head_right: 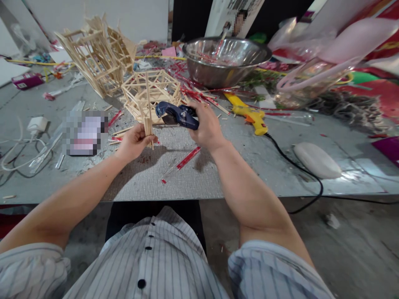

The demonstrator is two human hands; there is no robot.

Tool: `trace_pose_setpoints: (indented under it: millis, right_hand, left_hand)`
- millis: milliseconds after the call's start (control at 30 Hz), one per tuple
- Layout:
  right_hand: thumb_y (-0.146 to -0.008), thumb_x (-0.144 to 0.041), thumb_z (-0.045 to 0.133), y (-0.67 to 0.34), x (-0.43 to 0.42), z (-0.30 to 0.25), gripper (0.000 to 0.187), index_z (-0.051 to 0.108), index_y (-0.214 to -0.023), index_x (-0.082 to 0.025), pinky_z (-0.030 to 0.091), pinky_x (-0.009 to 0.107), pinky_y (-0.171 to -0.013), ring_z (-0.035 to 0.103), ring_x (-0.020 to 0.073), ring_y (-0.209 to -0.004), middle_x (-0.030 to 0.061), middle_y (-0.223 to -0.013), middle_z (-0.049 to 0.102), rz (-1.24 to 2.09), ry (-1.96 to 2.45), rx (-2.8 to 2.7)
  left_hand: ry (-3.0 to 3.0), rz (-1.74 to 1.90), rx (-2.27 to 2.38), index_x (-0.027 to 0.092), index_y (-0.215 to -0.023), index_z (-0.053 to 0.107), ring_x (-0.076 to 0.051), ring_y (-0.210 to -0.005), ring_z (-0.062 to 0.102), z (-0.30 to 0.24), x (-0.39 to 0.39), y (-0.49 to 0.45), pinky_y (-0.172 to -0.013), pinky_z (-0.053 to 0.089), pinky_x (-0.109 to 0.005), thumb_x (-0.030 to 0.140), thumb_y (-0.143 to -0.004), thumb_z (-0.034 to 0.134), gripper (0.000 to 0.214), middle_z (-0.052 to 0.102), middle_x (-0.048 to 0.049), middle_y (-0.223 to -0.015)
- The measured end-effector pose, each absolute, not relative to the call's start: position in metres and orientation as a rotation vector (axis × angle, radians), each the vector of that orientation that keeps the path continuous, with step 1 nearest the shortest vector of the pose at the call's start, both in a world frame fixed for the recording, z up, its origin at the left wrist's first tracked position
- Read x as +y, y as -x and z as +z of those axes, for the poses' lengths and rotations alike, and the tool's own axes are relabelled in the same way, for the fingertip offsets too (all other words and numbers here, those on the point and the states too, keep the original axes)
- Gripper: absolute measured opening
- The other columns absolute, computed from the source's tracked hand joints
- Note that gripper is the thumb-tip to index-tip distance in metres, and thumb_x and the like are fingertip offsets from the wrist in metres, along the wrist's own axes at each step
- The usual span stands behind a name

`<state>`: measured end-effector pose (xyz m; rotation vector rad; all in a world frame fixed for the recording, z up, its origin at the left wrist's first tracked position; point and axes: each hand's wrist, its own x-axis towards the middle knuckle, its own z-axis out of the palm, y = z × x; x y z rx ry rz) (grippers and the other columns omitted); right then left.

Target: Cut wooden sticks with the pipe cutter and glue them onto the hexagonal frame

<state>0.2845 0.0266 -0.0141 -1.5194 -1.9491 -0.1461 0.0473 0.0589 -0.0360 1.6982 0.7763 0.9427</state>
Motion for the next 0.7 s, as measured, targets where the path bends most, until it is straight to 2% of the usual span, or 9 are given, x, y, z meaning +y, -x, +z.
trace_pose_setpoints:
  millis: [100, 233, 400, 500, 700]
  right_hand:
    - [-0.069, -0.018, 0.048, -0.285, 0.027, -0.015, 0.056, 0.043, -0.124, -0.025, 0.044, 0.048, -0.092, 0.056, 0.0299, -0.108, 0.0100, -0.115, 0.060, -0.144, 1.494, -1.951]
    - [-0.070, -0.019, 0.049, -0.285, 0.026, -0.013, 0.054, 0.043, -0.123, -0.025, 0.043, 0.048, -0.093, 0.056, 0.0299, -0.109, 0.0095, -0.114, 0.060, -0.159, 1.483, -1.960]
    - [-0.069, -0.019, 0.052, -0.285, 0.025, -0.012, 0.057, 0.043, -0.125, -0.026, 0.043, 0.048, -0.094, 0.053, 0.0317, -0.113, 0.0107, -0.118, 0.059, -0.167, 1.555, -1.977]
    - [-0.068, -0.018, 0.051, -0.285, 0.026, -0.013, 0.058, 0.043, -0.125, -0.026, 0.043, 0.047, -0.096, 0.053, 0.0308, -0.114, 0.0096, -0.119, 0.059, -0.159, 1.531, -1.990]
    - [-0.068, -0.018, 0.050, -0.285, 0.028, -0.016, 0.056, 0.044, -0.124, -0.024, 0.043, 0.049, -0.095, 0.056, 0.0300, -0.109, 0.0091, -0.115, 0.060, -0.161, 1.480, -1.987]
  left_hand:
    - [-1.758, 0.892, 0.821, 0.013, -0.092, 0.055, -0.011, -0.066, 0.062, -0.034, 0.054, -0.048, -0.063, 0.047, -0.022, 0.013, -0.076, 0.058, 0.016, 0.063, 0.0008, -0.068]
    - [-1.685, 0.978, 0.787, 0.014, -0.084, 0.056, -0.011, -0.071, 0.062, -0.030, 0.053, -0.048, -0.068, 0.048, -0.023, 0.014, -0.075, 0.058, 0.009, 0.065, -0.0015, -0.075]
    - [-1.682, 1.050, 0.732, 0.015, -0.079, 0.054, -0.010, -0.076, 0.062, -0.031, 0.059, -0.047, -0.072, 0.048, -0.023, 0.018, -0.074, 0.062, 0.010, 0.065, -0.0021, -0.078]
    - [-1.736, 1.027, 0.742, 0.015, -0.077, 0.054, -0.010, -0.073, 0.060, -0.035, 0.062, -0.046, -0.070, 0.048, -0.023, 0.020, -0.074, 0.061, 0.010, 0.062, -0.0007, -0.073]
    - [-1.926, 1.001, 0.857, 0.014, -0.088, 0.062, -0.009, -0.066, 0.054, -0.039, 0.063, -0.048, -0.063, 0.044, -0.022, 0.022, -0.076, 0.060, 0.014, 0.059, 0.0015, -0.070]
